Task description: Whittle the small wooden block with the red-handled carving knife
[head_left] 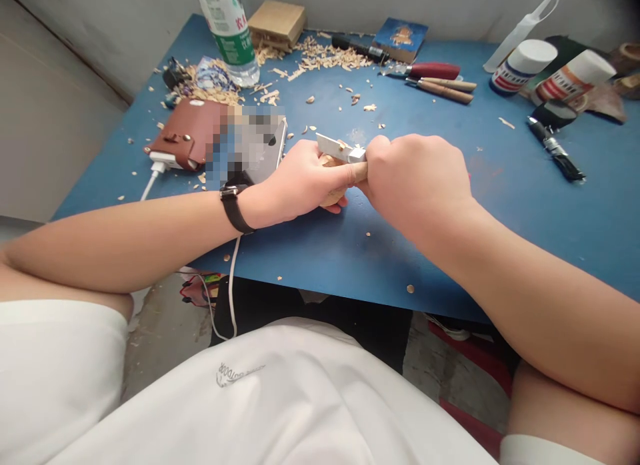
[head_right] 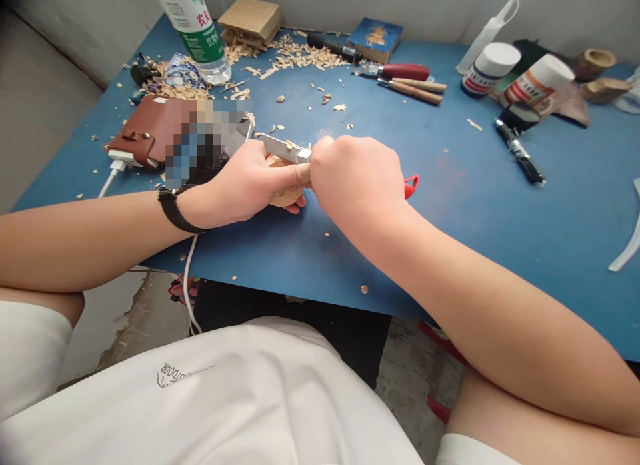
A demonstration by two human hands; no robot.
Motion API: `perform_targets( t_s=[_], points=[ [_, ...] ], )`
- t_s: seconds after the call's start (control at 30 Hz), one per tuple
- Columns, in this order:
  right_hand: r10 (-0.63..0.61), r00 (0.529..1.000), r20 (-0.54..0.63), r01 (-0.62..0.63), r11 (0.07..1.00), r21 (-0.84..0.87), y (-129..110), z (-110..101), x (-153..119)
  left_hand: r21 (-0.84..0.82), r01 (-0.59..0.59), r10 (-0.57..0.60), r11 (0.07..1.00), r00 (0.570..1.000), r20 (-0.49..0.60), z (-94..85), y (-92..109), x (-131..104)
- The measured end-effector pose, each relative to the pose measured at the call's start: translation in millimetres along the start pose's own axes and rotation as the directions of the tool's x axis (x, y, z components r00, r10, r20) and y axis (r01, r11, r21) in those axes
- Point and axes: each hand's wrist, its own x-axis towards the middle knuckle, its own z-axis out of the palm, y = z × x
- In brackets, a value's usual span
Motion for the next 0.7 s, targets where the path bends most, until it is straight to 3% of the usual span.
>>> perform_targets(
  t_s=[0.1,0.17,0.3,0.4,0.5,0.7],
  points=[
    [0.156,0.985,0.072,-0.156,0.988,-0.001,-9,-9,-2,-0.069,0.038,-0.04,0.997,0.999,-0.024,-1.4,-1,2],
    [0.16,0.986,0.044,-0.161,0.987,0.007,-9,-11,-3,-0.115,0.05,-0.047,0.992,0.999,0.023,-5.2,-2,3],
    [0.063,0.998,0.021,-0.061,0.996,-0.071,1,-5,0,-0.171,0.039,-0.01,0.985,0.986,0.165,-17.1,-5,5],
    [-0.034,0.999,0.026,0.037,0.996,-0.085,10,2,3,-0.185,0.043,-0.005,0.982,0.979,0.202,-24.2,-5,5],
    [-0.041,0.998,0.045,0.045,0.995,-0.087,11,0,2,-0.183,0.052,-0.01,0.982,0.974,0.227,-25.6,-2,2],
    [-0.022,0.988,0.155,0.053,0.978,-0.202,4,-14,-2,-0.119,0.012,-0.002,0.993,0.997,0.083,-11.4,4,-10]
  ],
)
